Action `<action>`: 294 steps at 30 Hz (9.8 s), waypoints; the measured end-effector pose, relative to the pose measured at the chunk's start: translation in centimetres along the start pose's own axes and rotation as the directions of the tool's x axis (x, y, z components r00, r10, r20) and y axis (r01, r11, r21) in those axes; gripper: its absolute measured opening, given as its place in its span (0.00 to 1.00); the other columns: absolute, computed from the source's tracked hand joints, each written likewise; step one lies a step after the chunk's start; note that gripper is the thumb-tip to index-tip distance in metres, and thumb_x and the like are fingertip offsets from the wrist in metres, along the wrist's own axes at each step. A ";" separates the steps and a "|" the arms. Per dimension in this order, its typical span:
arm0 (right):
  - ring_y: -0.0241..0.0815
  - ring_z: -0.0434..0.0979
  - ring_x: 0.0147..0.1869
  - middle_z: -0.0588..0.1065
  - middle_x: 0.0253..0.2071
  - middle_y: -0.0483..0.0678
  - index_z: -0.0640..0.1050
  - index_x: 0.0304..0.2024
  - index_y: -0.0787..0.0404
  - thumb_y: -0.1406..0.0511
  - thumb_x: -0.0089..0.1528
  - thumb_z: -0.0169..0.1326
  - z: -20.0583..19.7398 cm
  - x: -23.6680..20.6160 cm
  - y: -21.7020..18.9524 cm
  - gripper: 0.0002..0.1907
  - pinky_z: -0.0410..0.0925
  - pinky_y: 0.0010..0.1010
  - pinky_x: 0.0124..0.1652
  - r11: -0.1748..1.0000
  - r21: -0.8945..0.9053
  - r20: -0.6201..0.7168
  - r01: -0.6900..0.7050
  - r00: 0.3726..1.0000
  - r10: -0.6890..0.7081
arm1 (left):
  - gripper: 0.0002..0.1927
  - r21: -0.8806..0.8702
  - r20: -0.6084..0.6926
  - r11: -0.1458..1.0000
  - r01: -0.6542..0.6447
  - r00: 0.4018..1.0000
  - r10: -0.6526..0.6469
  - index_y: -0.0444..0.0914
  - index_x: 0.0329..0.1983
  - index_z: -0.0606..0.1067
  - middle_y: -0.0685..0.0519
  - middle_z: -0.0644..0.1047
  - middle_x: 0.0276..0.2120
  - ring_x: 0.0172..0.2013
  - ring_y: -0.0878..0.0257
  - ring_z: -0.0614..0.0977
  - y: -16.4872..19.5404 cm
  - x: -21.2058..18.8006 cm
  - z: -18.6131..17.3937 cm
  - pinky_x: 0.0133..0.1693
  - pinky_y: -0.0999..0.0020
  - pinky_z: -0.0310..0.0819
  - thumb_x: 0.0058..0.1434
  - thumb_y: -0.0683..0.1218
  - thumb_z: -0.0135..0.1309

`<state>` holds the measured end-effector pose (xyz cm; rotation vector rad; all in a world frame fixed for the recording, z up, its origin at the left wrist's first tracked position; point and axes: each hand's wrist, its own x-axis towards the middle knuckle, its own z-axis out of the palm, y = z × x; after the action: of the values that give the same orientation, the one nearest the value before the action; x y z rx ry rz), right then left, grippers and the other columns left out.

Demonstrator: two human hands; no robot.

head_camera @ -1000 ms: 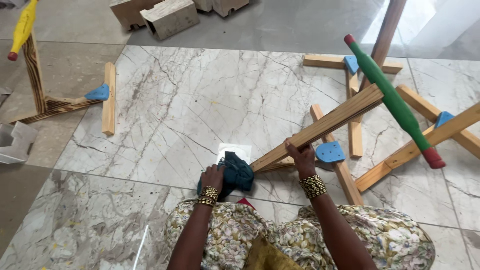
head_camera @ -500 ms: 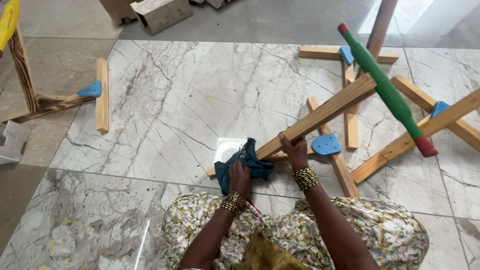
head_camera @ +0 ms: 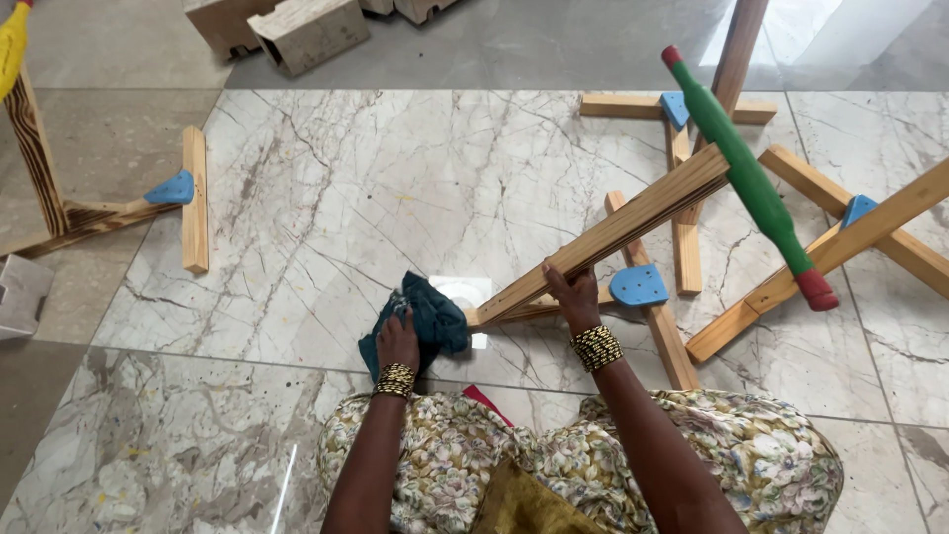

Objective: The person sits on the floor and wipes wooden game stands with a dark cloth, moving from one stand to the next. They lift and reposition the stands and their green and yellow painted dowels to wipe the wood surfaces.

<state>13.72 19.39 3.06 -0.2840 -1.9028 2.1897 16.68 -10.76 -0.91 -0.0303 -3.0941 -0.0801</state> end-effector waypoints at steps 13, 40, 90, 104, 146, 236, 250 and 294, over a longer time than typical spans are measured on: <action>0.34 0.78 0.40 0.78 0.42 0.49 0.71 0.56 0.67 0.62 0.62 0.65 0.0 0.1 0.1 0.25 0.73 0.24 0.33 1.000 -0.003 0.005 0.019 1.000 -0.019 | 0.31 -0.131 -0.208 0.926 -0.353 0.923 0.323 0.38 0.69 0.64 0.36 0.61 0.70 0.71 0.43 0.58 6.9 -0.6 2.4 0.68 0.43 0.47 0.60 0.40 0.47; 0.45 0.71 0.67 0.69 0.66 0.50 0.61 0.70 0.51 0.52 0.68 0.45 -12.7 0.1 -5.3 0.29 0.73 0.42 0.56 0.970 0.241 0.202 -0.021 0.979 -0.029 | 0.37 -0.779 -0.473 0.277 -0.563 0.817 0.331 0.36 0.68 0.64 0.37 0.70 0.63 0.64 0.39 0.72 15.8 4.4 -4.2 0.65 0.52 0.66 0.51 0.40 0.54; 0.38 0.72 0.68 0.71 0.66 0.44 0.66 0.68 0.55 0.61 0.68 0.50 -15.2 7.0 -6.0 0.25 0.67 0.33 0.65 0.729 0.669 0.058 0.146 0.967 -0.247 | 0.43 -0.670 -0.462 0.471 -0.574 0.819 0.340 0.36 0.63 0.69 0.44 0.77 0.48 0.45 0.48 0.82 32.0 9.6 -11.8 0.42 0.55 0.79 0.54 0.67 0.63; 0.33 0.78 0.53 0.78 0.47 0.39 0.77 0.50 0.55 0.58 0.71 0.54 -15.3 7.1 -6.9 0.10 0.73 0.35 0.52 0.814 0.553 0.069 0.178 0.964 -0.257 | 0.42 -0.716 -0.271 0.574 -0.396 0.917 0.294 0.40 0.64 0.69 0.45 0.77 0.51 0.52 0.46 0.79 20.9 6.0 -2.6 0.49 0.53 0.76 0.52 0.66 0.65; 0.36 0.74 0.62 0.73 0.58 0.42 0.67 0.66 0.56 0.60 0.74 0.45 -14.2 6.1 -4.4 0.18 0.67 0.39 0.64 0.789 0.604 0.167 0.117 0.949 -0.268 | 0.26 -0.483 -0.424 0.556 -0.677 0.736 0.527 0.41 0.49 0.78 0.43 0.79 0.45 0.49 0.46 0.80 37.2 20.0 -25.3 0.51 0.54 0.74 0.53 0.60 0.65; 0.44 0.59 0.77 0.59 0.74 0.49 0.56 0.75 0.58 0.51 0.78 0.32 1.6 1.0 -16.8 0.28 0.54 0.37 0.75 0.747 0.663 0.552 -0.042 0.701 -0.451 | 0.15 -0.738 -0.625 0.039 -0.674 0.704 0.338 0.35 0.52 0.75 0.52 0.79 0.39 0.39 0.67 0.80 14.6 -4.0 -34.5 0.42 0.71 0.77 0.73 0.51 0.56; 0.44 0.57 0.78 0.57 0.75 0.49 0.55 0.75 0.57 0.50 0.77 0.32 6.2 -0.2 -16.0 0.29 0.53 0.37 0.75 0.784 0.614 0.450 0.088 0.777 -0.439 | 0.14 -0.804 -0.565 -0.042 -0.593 0.740 0.366 0.35 0.49 0.75 0.48 0.78 0.37 0.37 0.63 0.81 6.2 -2.2 -31.1 0.40 0.68 0.75 0.71 0.50 0.57; 0.46 0.49 0.82 0.49 0.81 0.48 0.50 0.78 0.57 0.50 0.75 0.36 3.5 -1.5 -17.1 0.33 0.44 0.38 0.78 0.742 0.656 0.612 -0.141 0.675 -0.413 | 0.29 -0.421 -0.519 0.725 -0.545 0.800 0.300 0.50 0.54 0.74 0.45 0.71 0.52 0.52 0.43 0.75 20.2 1.4 -24.4 0.52 0.48 0.72 0.50 0.56 0.70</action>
<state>14.84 17.92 20.50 1.0010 -1.1138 2.9126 16.79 8.13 24.50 -0.6676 -2.4364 -0.8436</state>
